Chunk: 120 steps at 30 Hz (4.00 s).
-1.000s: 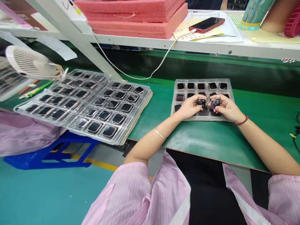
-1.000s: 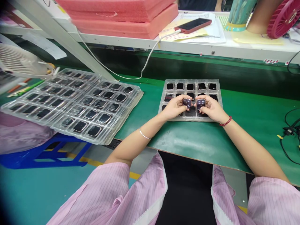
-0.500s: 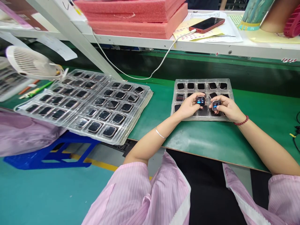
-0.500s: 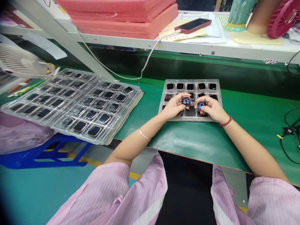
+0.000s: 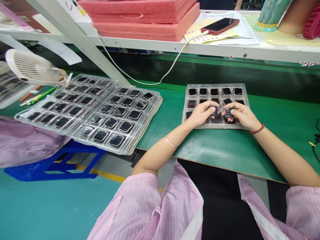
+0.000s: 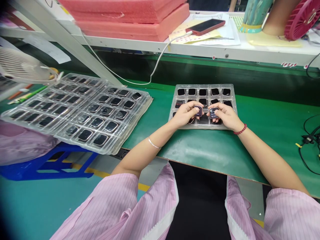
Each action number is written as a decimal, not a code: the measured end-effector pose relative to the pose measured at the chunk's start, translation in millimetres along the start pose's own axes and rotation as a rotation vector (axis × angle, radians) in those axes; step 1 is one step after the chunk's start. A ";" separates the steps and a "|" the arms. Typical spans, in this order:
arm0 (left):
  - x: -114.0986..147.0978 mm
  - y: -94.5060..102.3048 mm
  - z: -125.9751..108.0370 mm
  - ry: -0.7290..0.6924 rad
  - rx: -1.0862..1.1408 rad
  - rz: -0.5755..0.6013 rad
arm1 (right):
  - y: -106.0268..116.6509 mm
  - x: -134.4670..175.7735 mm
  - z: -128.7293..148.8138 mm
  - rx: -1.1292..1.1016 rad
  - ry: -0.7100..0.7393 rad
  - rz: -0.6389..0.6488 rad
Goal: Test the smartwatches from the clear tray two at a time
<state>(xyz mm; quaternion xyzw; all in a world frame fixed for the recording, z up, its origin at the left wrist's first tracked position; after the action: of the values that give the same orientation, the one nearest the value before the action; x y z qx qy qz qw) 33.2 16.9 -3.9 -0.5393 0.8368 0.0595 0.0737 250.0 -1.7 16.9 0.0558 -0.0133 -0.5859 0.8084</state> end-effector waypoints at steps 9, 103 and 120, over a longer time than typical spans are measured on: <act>-1.1 0.3 0.6 -0.076 -0.012 -0.014 | 0.1 -1.1 -0.9 0.014 0.049 -0.007; -1.7 -0.8 2.2 -0.064 -0.012 -0.048 | -1.3 -1.6 1.1 0.025 0.042 0.017; 0.0 -2.5 -1.6 -0.012 0.010 -0.026 | -1.7 -1.5 -1.4 0.042 0.058 0.021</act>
<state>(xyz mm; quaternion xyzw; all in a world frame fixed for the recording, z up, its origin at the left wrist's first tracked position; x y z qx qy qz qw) 35.4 15.6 -2.4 -0.5494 0.8295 0.0576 0.0821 248.0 -0.7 15.5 0.0896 -0.0027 -0.5751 0.8132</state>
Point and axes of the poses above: each hand's wrist, its own x-axis away from the middle knuckle, its own y-axis out of the back of the hand, z = x × y, the point moved 2 cm from there along -x, towards the middle knuckle, and after that the axes turned 2 degrees about -z, right-handed, at the moved point
